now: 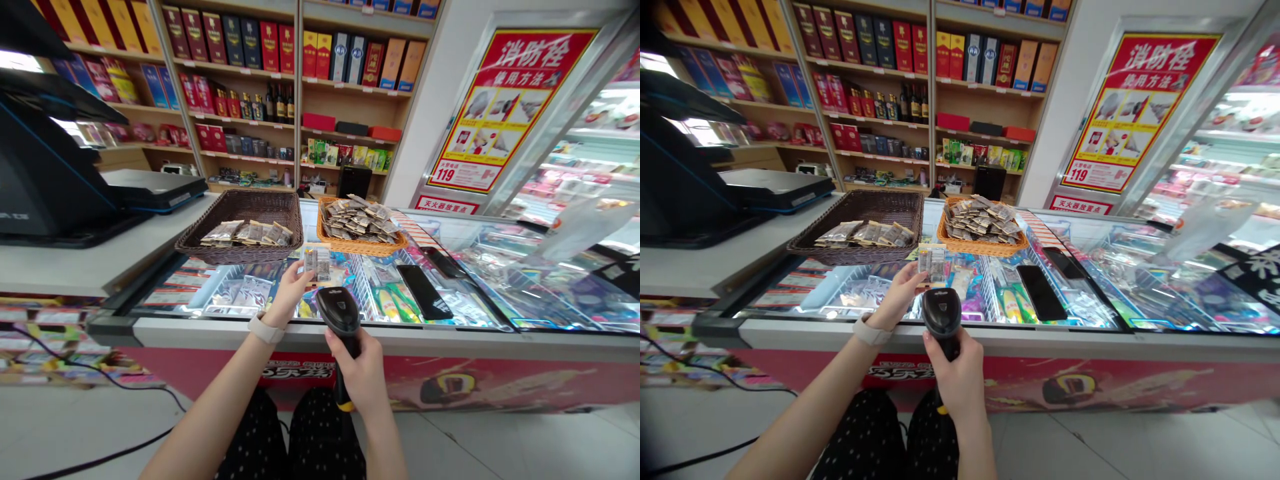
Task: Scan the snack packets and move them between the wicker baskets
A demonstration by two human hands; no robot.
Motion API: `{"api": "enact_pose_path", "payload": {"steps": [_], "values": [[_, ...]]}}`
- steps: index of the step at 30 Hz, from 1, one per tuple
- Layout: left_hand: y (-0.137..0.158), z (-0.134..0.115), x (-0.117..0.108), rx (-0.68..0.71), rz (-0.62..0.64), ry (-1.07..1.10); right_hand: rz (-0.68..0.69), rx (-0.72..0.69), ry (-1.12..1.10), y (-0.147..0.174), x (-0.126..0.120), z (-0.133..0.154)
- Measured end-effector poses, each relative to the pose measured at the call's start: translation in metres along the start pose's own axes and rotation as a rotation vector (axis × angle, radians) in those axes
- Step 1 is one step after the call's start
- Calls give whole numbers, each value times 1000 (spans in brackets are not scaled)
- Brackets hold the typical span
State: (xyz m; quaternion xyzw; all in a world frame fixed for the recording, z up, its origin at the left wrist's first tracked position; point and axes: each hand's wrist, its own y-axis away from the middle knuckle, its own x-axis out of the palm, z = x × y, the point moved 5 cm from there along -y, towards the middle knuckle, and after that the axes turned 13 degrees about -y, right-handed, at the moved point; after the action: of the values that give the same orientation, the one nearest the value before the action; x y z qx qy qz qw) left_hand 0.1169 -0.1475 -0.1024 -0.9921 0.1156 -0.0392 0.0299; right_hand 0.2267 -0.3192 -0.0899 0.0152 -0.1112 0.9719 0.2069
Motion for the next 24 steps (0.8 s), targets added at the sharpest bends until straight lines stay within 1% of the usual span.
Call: {"api": "enact_pose_path", "payload": {"steps": [3, 5, 7, 10, 12, 13, 16, 19, 21, 24], "values": [[-3, -12, -1, 107, 2, -35, -12, 8, -25, 0, 0, 2], [-9, -28, -9, 174, -17, -96, -5, 5, -53, -1, 2, 5], [-21, -51, -24, 236, -64, -193, 14, -3, -95, -2, 6, 9], [-47, -90, -57, 297, -164, -374, 51, -5, -162, -3, 15, 15], [-66, -110, -78, 289, -220, -498, 78, -9, -193, -2, 23, 17], [-75, -116, -87, 268, -229, -566, 94, -11, -201, -2, 27, 18], [-97, -119, -99, 165, -222, -846, 139, -12, -196, 1, 36, 18], [-104, -114, -99, 99, -243, -1189, 171, -5, -184, 2, 42, 15], [-102, -111, -93, 109, -233, -1392, 176, -2, -180, 2, 42, 14], [-96, -111, -84, 158, -227, -1620, 173, -2, -171, 1, 40, 15]]}}
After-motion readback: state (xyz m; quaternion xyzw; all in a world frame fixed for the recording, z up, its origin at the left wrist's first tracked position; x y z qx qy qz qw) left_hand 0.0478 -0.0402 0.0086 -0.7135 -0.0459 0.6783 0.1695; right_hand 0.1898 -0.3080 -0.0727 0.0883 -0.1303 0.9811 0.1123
